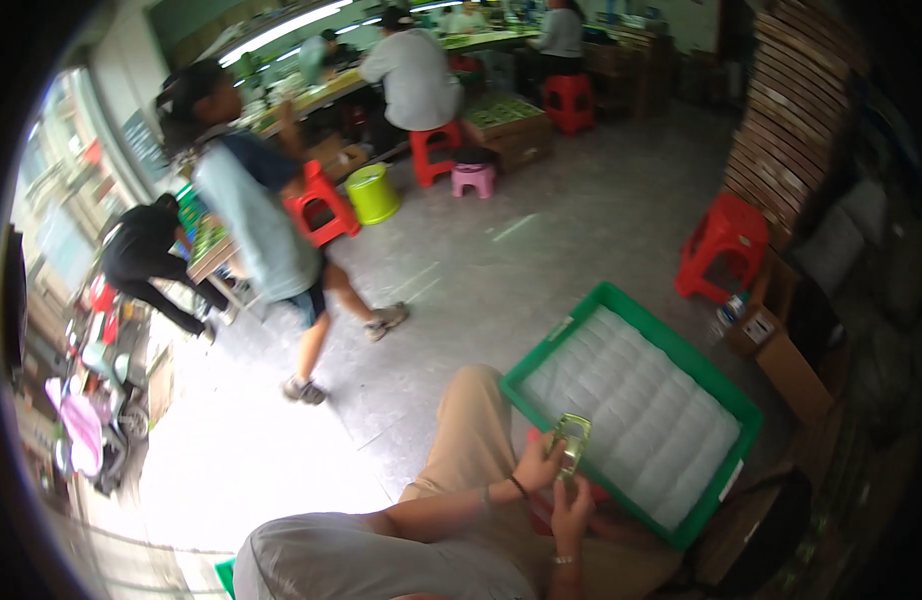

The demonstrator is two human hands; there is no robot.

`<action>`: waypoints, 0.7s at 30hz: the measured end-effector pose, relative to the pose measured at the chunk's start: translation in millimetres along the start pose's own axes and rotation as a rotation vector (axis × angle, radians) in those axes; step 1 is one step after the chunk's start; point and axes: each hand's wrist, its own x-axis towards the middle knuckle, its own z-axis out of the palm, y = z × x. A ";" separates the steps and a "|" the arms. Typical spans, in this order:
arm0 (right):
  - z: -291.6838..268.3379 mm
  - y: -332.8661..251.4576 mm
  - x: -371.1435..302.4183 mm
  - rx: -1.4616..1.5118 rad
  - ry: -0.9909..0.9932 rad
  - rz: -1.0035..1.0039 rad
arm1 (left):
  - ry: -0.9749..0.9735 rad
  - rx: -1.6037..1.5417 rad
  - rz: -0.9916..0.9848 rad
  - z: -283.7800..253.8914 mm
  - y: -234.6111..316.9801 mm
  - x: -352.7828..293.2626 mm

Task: The person assembles and inspects green plastic toy cars by hand on a factory floor.

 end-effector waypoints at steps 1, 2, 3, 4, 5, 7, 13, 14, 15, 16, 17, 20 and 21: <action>-14.6 -1.2 -7.8 -0.056 -0.048 0.120 | -0.001 -0.023 0.001 9.7 2.8 -3.7; -23.3 3.7 -12.3 -0.057 -0.072 0.109 | -0.016 -0.046 0.006 18.2 11.6 -8.2; -26.7 5.3 -19.3 -0.060 -0.064 0.133 | -0.092 0.035 -0.013 14.3 17.3 -12.0; -28.8 7.3 -22.3 -0.065 -0.047 0.159 | -0.082 0.035 -0.014 13.0 14.6 -13.1; -29.2 9.4 -23.0 -0.066 -0.047 0.159 | -0.085 0.031 -0.005 14.0 10.2 -14.9; -28.6 9.4 -29.8 -0.159 -0.004 0.119 | -0.079 -0.055 -0.030 16.1 3.9 -18.7; -47.9 29.6 -52.1 0.002 0.075 0.208 | -0.395 -0.169 -0.090 18.2 32.7 -35.5; -57.6 28.8 -56.6 0.003 0.118 0.222 | -0.534 -0.234 -0.041 22.8 36.8 -37.6; -69.3 19.5 -60.0 0.151 0.194 0.301 | -0.569 -0.229 -0.014 29.2 31.2 -38.5; -83.7 15.0 -63.7 0.301 0.296 0.381 | -0.639 -0.224 -0.027 36.2 37.2 -38.8; -101.0 16.7 -65.7 0.374 0.325 0.410 | -0.614 -0.190 -0.031 40.8 41.8 -38.0; -146.5 -5.4 -71.8 0.448 0.531 0.452 | -0.622 -0.038 -0.066 37.7 32.6 -30.2; -168.9 -1.0 -71.7 0.408 0.484 0.413 | -0.614 -0.045 -0.145 29.4 20.7 -23.7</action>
